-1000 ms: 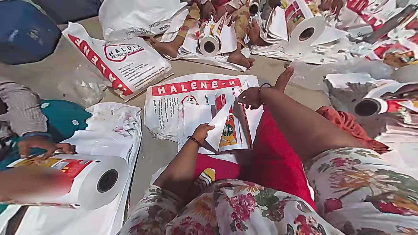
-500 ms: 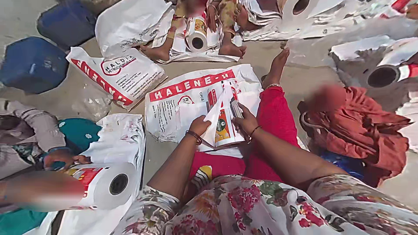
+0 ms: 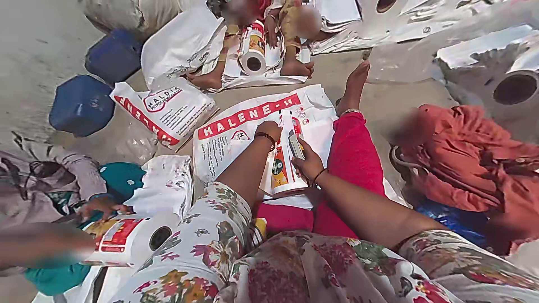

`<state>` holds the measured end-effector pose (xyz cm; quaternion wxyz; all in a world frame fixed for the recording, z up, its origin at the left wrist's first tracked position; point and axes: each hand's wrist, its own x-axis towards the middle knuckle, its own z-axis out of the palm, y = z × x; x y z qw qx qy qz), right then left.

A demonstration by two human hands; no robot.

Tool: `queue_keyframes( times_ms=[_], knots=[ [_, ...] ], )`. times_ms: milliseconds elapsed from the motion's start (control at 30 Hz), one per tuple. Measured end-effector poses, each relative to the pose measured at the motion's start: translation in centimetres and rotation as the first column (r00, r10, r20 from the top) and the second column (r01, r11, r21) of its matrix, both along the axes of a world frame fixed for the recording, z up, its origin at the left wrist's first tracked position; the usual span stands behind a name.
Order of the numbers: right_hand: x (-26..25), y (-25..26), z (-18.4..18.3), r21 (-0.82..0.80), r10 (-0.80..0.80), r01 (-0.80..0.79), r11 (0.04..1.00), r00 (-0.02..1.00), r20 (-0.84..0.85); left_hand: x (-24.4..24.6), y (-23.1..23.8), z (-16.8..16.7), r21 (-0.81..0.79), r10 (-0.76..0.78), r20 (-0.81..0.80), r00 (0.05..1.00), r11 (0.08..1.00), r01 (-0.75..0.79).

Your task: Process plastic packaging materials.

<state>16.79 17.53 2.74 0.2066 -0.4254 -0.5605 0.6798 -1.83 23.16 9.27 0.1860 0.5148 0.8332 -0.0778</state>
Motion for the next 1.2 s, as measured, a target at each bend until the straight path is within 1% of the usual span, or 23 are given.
queue_keyframes(
  times_ms=[133, 300, 433, 533, 600, 633, 700, 800, 867, 967, 1000, 1133, 1200],
  knots=[
    [0.1, 0.0, -0.2, -0.025, -0.007, 0.007, 1.000, 1.000, -0.003, -0.3, -1.3, -0.1, 0.112, 0.124, 0.047, 0.991, 0.985, -0.128],
    [0.0, 0.2, 0.0, -0.054, 0.002, -0.003, 0.999, 1.000, -0.025, -1.8, -2.4, -0.4, 0.205, 0.205, 0.105, 0.973, 0.953, -0.223],
    [0.3, 0.2, -0.2, -0.065, 0.035, -0.040, 0.997, 0.997, -0.073, -2.3, -3.1, -0.9, 0.254, 0.222, 0.126, 0.967, 0.935, -0.248],
    [0.2, 0.3, -0.3, -0.050, 0.061, -0.066, 0.997, 0.995, -0.085, -2.1, -3.6, -1.1, 0.337, 0.239, 0.154, 0.959, 0.899, -0.278],
    [0.2, 0.3, -0.2, -0.051, 0.069, -0.074, 0.996, 0.994, -0.085, -2.0, -3.9, -1.2, 0.366, 0.190, 0.066, 0.979, 0.908, -0.201],
    [0.1, 0.3, -0.1, -0.049, 0.069, -0.073, 0.996, 0.995, -0.074, -2.0, -3.8, -1.0, 0.350, 0.150, 0.004, 0.989, 0.926, -0.142],
    [0.1, 0.4, 0.1, -0.047, 0.070, -0.072, 0.996, 0.997, -0.041, -2.2, -3.0, -0.4, 0.239, 0.086, -0.084, 0.993, 0.969, -0.064],
    [0.0, 0.4, 0.5, -0.049, 0.087, -0.087, 0.995, 0.996, -0.010, -1.8, -1.3, 0.7, 0.112, 0.067, -0.086, 0.994, 0.992, -0.057],
    [-0.1, 0.6, 0.8, -0.059, 0.085, -0.085, 0.995, 0.996, 0.001, -1.3, 0.1, 1.0, 0.103, 0.081, -0.103, 0.991, 0.992, -0.071],
    [-0.2, 0.9, 0.7, -0.064, 0.101, -0.101, 0.993, 0.995, 0.004, -1.1, 2.4, 0.9, 0.150, 0.088, -0.144, 0.986, 0.986, -0.066],
    [-0.1, 1.0, 0.7, -0.065, 0.114, -0.114, 0.991, 0.993, 0.001, -0.9, 2.9, 1.2, 0.139, 0.075, -0.149, 0.986, 0.989, -0.054],
    [0.4, 1.4, 0.6, -0.063, 0.147, -0.147, 0.987, 0.989, -0.007, -0.1, 3.9, 1.6, -0.016, -0.049, -0.170, 0.984, 0.999, 0.047],
    [0.4, 1.4, 0.5, -0.057, 0.162, -0.161, 0.985, 0.987, 0.008, -0.1, 4.0, 1.4, -0.043, -0.088, -0.178, 0.980, 0.996, 0.082]
  ],
)
